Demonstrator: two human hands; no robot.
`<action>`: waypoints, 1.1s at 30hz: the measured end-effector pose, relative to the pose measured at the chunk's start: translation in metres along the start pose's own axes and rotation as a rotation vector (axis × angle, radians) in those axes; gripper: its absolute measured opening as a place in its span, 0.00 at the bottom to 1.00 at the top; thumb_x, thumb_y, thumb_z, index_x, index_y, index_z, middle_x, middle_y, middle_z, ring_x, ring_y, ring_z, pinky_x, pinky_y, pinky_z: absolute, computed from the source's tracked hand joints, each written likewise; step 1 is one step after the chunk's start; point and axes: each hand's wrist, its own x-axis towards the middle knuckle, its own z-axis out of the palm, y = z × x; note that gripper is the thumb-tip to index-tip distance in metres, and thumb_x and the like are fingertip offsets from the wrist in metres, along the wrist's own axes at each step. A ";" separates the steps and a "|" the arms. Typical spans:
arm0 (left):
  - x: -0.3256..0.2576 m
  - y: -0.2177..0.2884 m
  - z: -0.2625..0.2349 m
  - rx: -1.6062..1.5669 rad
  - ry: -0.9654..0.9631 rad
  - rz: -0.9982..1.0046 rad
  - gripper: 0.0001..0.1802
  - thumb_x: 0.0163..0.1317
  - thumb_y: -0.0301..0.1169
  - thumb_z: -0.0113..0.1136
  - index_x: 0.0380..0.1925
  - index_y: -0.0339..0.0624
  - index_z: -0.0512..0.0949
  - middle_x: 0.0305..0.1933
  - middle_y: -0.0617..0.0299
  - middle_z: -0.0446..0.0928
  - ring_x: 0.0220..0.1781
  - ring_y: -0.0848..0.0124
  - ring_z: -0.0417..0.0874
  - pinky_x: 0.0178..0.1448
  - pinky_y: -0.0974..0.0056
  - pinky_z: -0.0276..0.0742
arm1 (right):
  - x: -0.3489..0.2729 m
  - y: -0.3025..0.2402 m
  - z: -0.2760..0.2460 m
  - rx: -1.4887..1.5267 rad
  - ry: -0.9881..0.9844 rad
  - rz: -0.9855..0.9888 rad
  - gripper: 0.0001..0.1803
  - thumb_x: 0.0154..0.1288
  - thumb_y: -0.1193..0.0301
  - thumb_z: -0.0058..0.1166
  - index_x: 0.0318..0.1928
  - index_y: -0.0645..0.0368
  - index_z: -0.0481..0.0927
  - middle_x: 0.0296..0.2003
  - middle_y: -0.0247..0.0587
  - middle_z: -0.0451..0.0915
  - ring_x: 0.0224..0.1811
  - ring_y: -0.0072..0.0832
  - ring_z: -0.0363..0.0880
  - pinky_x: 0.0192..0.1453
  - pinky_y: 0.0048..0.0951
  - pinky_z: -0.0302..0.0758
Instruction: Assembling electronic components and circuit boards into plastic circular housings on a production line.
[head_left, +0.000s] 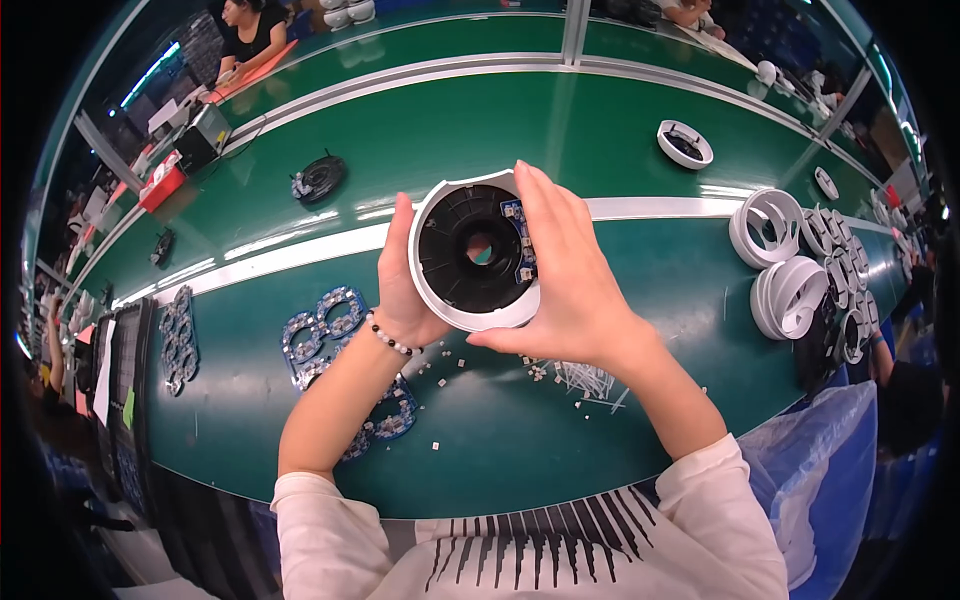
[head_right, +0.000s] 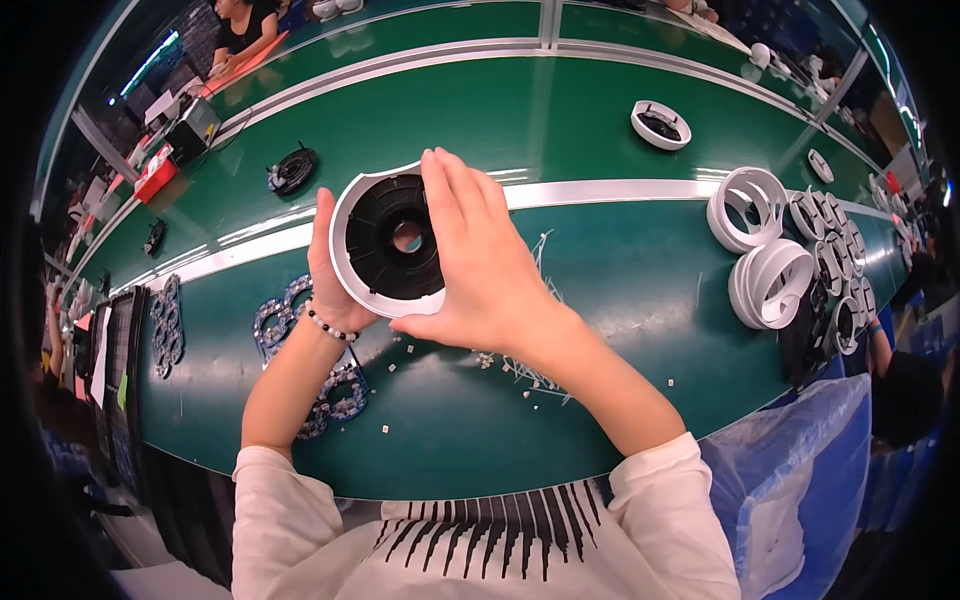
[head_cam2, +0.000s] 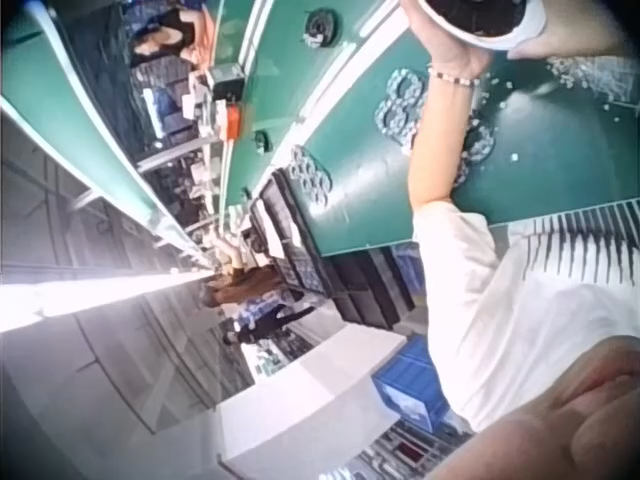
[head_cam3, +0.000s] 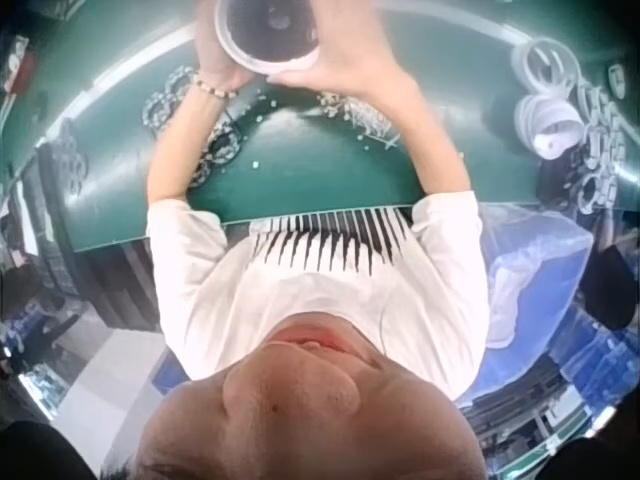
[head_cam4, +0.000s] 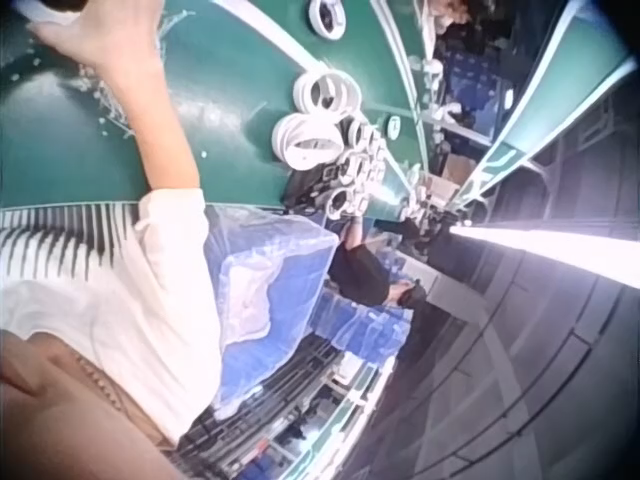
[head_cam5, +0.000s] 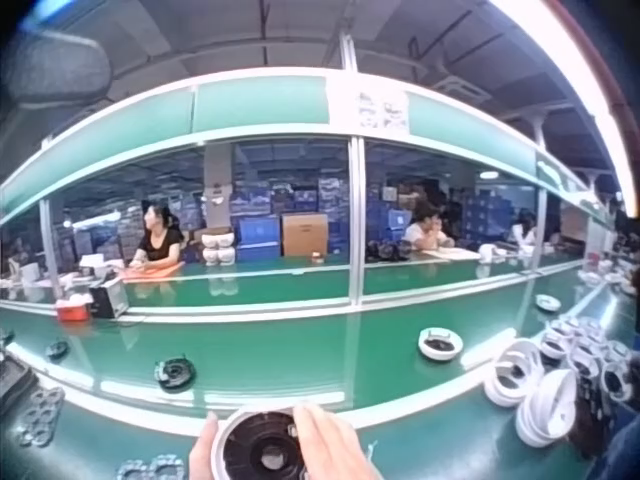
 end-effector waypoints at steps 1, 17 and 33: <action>0.002 0.000 -0.001 -0.029 -0.032 -0.007 0.35 0.58 0.59 0.30 0.51 0.40 0.64 0.50 0.56 0.67 0.54 0.67 0.67 0.57 0.60 0.65 | 0.002 0.001 0.000 -0.011 0.007 -0.005 0.61 0.22 0.63 0.70 0.58 0.73 0.46 0.55 0.60 0.52 0.56 0.51 0.53 0.59 0.39 0.56; -0.001 0.006 0.010 -0.374 -0.130 0.180 0.17 0.49 0.36 0.52 0.39 0.41 0.71 0.37 0.58 0.74 0.38 0.68 0.76 0.46 0.63 0.73 | 0.026 -0.004 0.035 0.348 0.205 -0.079 0.60 0.29 0.50 0.66 0.61 0.62 0.46 0.57 0.48 0.56 0.57 0.38 0.60 0.60 0.35 0.58; -0.063 0.056 -0.004 0.003 0.015 0.033 0.29 0.53 0.53 0.37 0.42 0.41 0.71 0.41 0.55 0.75 0.40 0.67 0.77 0.45 0.63 0.73 | 0.029 -0.010 0.027 0.022 0.081 -0.833 0.11 0.49 0.79 0.49 0.35 0.58 0.68 0.37 0.44 0.72 0.41 0.42 0.72 0.53 0.63 0.58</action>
